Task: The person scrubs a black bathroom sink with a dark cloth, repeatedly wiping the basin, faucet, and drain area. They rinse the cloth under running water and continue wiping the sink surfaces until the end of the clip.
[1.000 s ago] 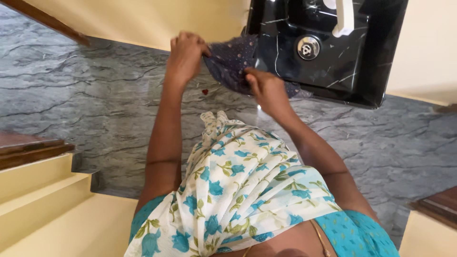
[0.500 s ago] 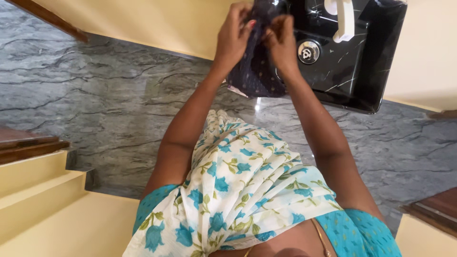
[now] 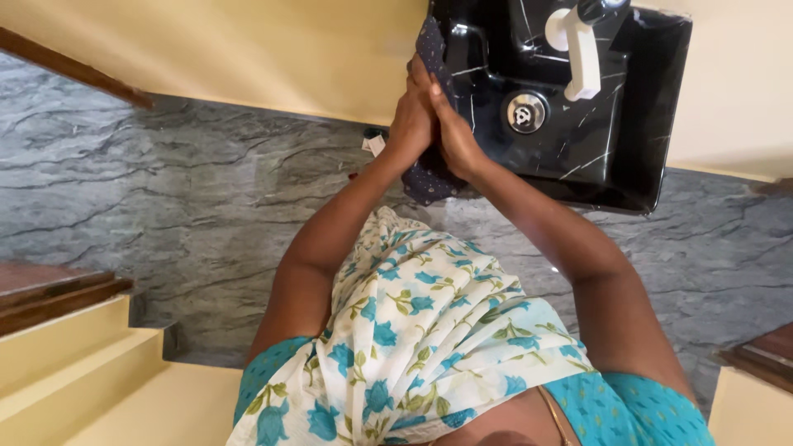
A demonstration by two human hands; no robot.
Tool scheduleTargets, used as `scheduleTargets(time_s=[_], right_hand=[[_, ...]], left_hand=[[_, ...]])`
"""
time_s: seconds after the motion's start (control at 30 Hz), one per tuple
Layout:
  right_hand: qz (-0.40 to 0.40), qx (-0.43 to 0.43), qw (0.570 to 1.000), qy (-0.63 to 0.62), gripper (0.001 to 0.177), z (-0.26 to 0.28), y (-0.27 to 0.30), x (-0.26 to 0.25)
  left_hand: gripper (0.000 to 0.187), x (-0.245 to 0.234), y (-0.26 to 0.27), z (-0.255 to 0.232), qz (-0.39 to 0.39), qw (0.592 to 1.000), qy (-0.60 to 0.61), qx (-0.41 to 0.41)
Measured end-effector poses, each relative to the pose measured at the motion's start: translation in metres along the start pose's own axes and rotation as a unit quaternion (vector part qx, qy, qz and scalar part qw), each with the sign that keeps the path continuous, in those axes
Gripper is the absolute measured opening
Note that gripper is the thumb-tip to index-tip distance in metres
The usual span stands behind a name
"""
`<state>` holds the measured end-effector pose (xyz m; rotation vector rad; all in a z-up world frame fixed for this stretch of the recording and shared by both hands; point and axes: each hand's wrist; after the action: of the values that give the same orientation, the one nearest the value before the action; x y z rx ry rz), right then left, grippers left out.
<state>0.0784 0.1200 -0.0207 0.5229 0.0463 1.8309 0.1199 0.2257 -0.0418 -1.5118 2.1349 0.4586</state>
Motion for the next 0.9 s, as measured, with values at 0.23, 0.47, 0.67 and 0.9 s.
scheduleTargets(time_s=[0.23, 0.47, 0.67, 0.9], right_hand=[[0.003, -0.159, 0.987, 0.034, 0.083, -0.008, -0.068, -0.044], [-0.011, -0.213, 0.94, 0.267, 0.081, -0.009, -0.122, -0.099], [-0.093, -0.202, 0.769, 0.6, 0.084, 0.035, -0.099, -0.094], [-0.21, -0.166, 0.592, 0.76, 0.065, 0.068, -0.076, -0.065]], left_hand=[[0.06, 0.008, -0.087, 0.01, -0.051, 0.997, -0.052, -0.017], [0.052, 0.015, -0.137, 0.018, -0.127, 0.979, -0.162, 0.013], [0.064, 0.01, -0.142, 0.016, -0.045, 0.981, -0.189, -0.015], [0.089, -0.014, -0.087, 0.0, 0.017, 0.966, -0.256, 0.013]])
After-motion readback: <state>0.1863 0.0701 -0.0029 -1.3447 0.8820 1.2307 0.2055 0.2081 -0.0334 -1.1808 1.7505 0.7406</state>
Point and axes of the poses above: each hand's wrist, its own y-axis away from the middle knuckle, its own x-axis out of the palm, z = x × y, and after that the axes turned 8 degrees about z, right-handed
